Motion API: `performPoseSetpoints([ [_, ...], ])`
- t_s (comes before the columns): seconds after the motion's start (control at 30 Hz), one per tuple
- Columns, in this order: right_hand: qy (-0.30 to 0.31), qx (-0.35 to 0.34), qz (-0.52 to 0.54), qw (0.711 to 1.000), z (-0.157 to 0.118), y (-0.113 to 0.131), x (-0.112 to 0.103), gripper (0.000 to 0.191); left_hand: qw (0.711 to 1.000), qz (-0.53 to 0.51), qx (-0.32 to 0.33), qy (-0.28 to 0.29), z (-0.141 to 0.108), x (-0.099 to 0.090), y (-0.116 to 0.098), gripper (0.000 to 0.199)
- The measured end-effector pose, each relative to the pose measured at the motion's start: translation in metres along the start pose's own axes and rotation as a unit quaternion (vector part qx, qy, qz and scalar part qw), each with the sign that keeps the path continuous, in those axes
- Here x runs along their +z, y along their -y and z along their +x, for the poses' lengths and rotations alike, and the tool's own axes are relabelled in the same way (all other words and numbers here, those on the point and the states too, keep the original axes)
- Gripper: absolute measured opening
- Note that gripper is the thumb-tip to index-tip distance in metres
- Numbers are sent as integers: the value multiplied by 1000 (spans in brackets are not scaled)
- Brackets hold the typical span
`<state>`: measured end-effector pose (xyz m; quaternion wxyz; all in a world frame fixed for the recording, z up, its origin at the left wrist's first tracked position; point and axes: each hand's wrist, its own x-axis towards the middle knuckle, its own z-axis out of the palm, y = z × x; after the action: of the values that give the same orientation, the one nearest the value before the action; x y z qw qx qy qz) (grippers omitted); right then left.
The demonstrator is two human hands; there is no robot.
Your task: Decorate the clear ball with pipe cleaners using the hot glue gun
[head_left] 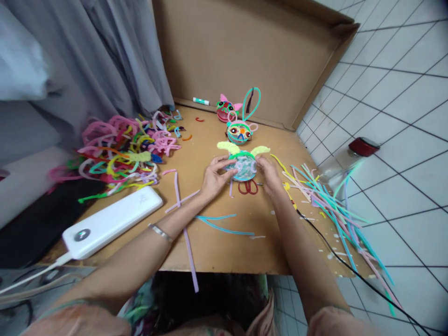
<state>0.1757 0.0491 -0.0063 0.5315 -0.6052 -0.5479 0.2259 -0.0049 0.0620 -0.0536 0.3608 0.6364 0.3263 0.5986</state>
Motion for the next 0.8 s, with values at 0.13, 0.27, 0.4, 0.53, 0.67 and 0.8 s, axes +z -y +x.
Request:
performPoseSetpoints([
  [0.13,89,87,256,959,-5,3,-1,26,1000,7,-2,-4,0,-2,1,39],
  [0.27,104,116,328,932,-12,1,-6,30,1000,14,-9,-2,2,-5,2,43],
  [0.4,85,122,324,934,-16,-6,-3,46,1000,14,-18,8,1,-8,-2,41],
  [0.53,57,123,321,937,-16,-11,2,52,999,20,-18,21,0,-10,-8,40],
  [0.67,36,120,314,941,-17,-15,5,56,999,16,-14,24,-1,-10,-10,39],
  [0.8,32,105,301,947,-16,-17,7,55,1000,11,-12,26,0,-10,-8,39],
])
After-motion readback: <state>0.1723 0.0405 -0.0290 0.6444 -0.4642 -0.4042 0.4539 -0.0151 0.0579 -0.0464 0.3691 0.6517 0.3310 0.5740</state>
